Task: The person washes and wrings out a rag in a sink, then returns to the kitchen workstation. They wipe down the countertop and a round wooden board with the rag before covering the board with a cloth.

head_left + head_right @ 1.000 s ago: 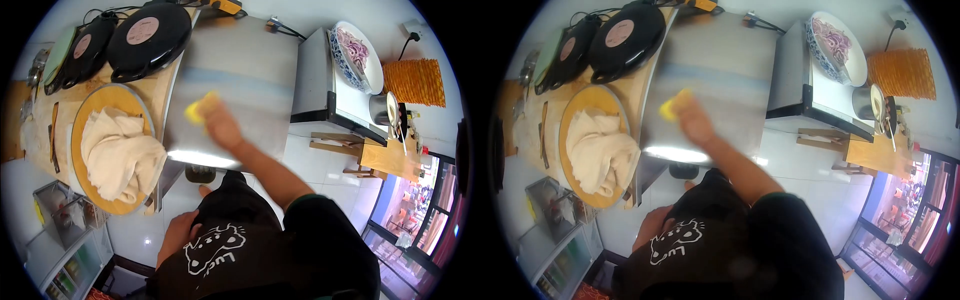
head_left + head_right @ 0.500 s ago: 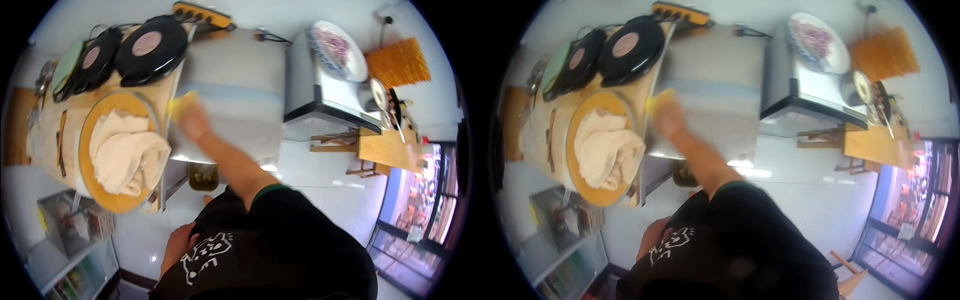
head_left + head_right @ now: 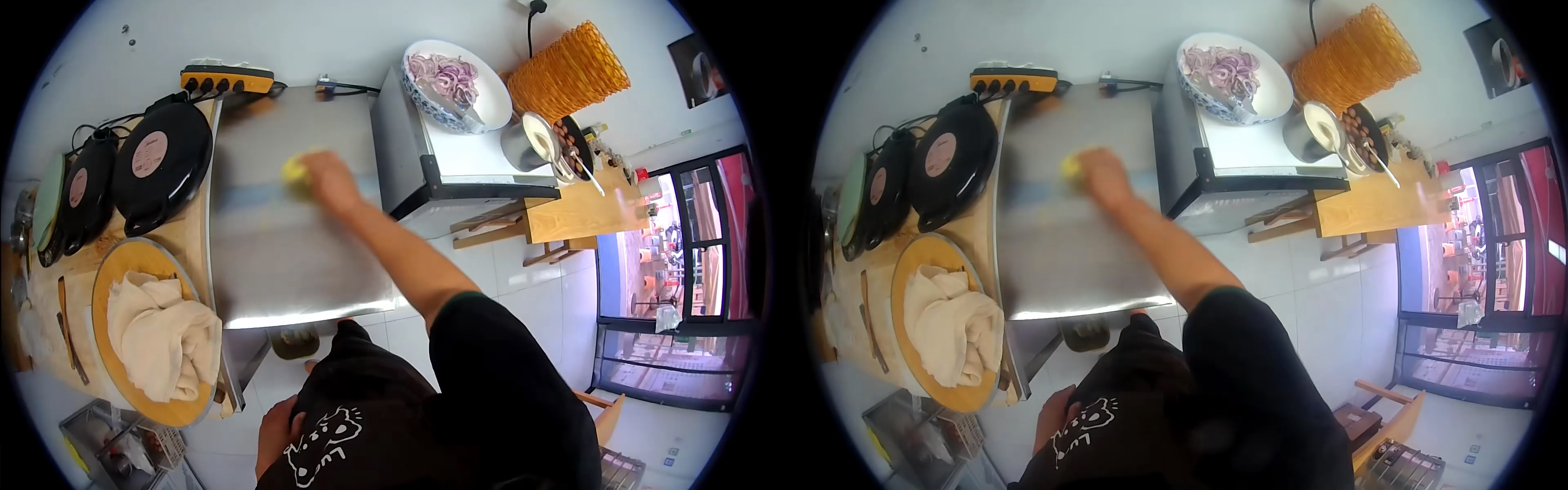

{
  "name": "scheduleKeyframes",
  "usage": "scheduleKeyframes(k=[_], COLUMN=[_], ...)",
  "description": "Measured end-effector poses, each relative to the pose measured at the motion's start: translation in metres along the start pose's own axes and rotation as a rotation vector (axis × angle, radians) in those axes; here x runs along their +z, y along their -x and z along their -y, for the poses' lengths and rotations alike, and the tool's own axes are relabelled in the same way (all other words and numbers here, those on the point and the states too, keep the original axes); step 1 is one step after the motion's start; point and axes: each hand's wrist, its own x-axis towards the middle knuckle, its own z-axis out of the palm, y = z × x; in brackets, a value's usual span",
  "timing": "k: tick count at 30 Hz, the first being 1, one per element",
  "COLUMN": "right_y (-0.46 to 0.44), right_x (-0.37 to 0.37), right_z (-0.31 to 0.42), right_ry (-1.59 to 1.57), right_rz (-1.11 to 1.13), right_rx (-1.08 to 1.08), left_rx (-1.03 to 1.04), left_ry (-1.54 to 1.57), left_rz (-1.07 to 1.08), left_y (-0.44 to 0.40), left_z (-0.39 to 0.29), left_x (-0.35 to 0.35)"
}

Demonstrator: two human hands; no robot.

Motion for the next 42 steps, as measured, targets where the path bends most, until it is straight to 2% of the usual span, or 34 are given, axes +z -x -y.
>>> scheduleKeyframes(k=[1, 4, 5, 7, 8, 9, 10, 11, 12, 14, 16, 17, 19, 21, 25, 28, 33, 36, 38, 39, 40, 41, 42], right_y=[-0.014, 0.03, 0.045, 0.087, 0.124, 0.156, 0.191, 0.204, 0.214, 0.218, 0.17, 0.143, 0.065, -0.008, -0.101, -0.076, 0.036, 0.103, 0.134, 0.147, 0.159, 0.171, 0.181], right_x=[-0.003, 0.049, 0.039, 0.042, 0.055, 0.05, 0.047, 0.019, 0.004, 0.015, 0.006, 0.018, 0.035, 0.065, 0.147, 0.179, 0.138, 0.122, 0.096, 0.087, 0.08, 0.074, 0.064], right_z=[-0.025, -0.068, -0.039, 0.011, 0.02, 0.047, 0.066, 0.087, 0.094, 0.062, 0.039, 0.013, -0.017, -0.021, 0.012, 0.061, 0.138, 0.154, 0.159, 0.158, 0.156, 0.154, 0.153], right_ry=[0.067, 0.436, 0.439, 0.274, 0.158, -0.019, -0.146, -0.073, -0.044, -0.129, 0.248, 0.28, 0.387, 0.335, 0.286, 0.287, 0.022, -0.018, -0.163, -0.21, -0.257, -0.304, -0.363], right_rz=[0.033, -0.157, -0.263, 0.07, 0.042, 0.357, 0.253, 0.297, 0.322, 0.335, 0.41, 0.127, 0.034, -0.017, -0.023, 0.061, 0.221, 0.359, 0.476, 0.533, 0.591, 0.648, 0.603], right_rx=[0.107, -0.024, -0.097, 0.048, -0.122, 0.007, -0.212, -0.427, -0.453, -0.33, -0.08, -0.067, 0.006, 0.121, 0.064, -0.178, -0.291, -0.479, -0.562, -0.547, -0.531, -0.508, -0.373], left_rx=[0.013, -0.053, -0.039, -0.059, -0.059, -0.056, -0.049, -0.003, 0.031, 0.031, -0.023, -0.065, -0.148, -0.18, -0.26, -0.298, -0.228, -0.196, -0.179, -0.151, -0.049, -0.083, -0.084], left_ry=[-0.019, -0.036, -0.038, -0.017, -0.002, 0.013, 0.028, 0.014, 0.001, 0.01, 0.033, 0.035, 0.051, 0.048, 0.082, 0.133, 0.091, 0.067, 0.059, 0.043, 0.053, 0.061, -0.009], left_rz=[-0.002, 0.059, 0.08, 0.096, 0.086, 0.075, 0.059, 0.04, 0.013, -0.018, 0.013, -0.003, -0.014, -0.037, -0.048, -0.036, -0.08, -0.112, -0.129, -0.205, -0.374, -0.48, -0.636], left_y=[-0.005, -0.019, -0.021, -0.025, -0.024, -0.023, -0.026, -0.031, -0.034, -0.033, -0.034, -0.028, -0.023, -0.016, -0.007, -0.002, -0.005, 0.004, 0.012, 0.018, 0.029, 0.039, 0.043], left_z=[-0.003, -0.005, 0.0, 0.0, 0.001, 0.003, 0.005, 0.008, 0.012, 0.008, -0.013, -0.01, 0.002, 0.004, 0.005, 0.011, -0.001, -0.003, -0.002, -0.006, -0.006, -0.002, -0.004], left_x=[-0.002, 0.001, 0.004, 0.005, 0.006, 0.008, 0.009, 0.01, 0.011, 0.009, -0.007, -0.004, 0.005, 0.007, 0.016, 0.02, 0.008, 0.001, -0.004, -0.013, -0.022, -0.034, -0.054])
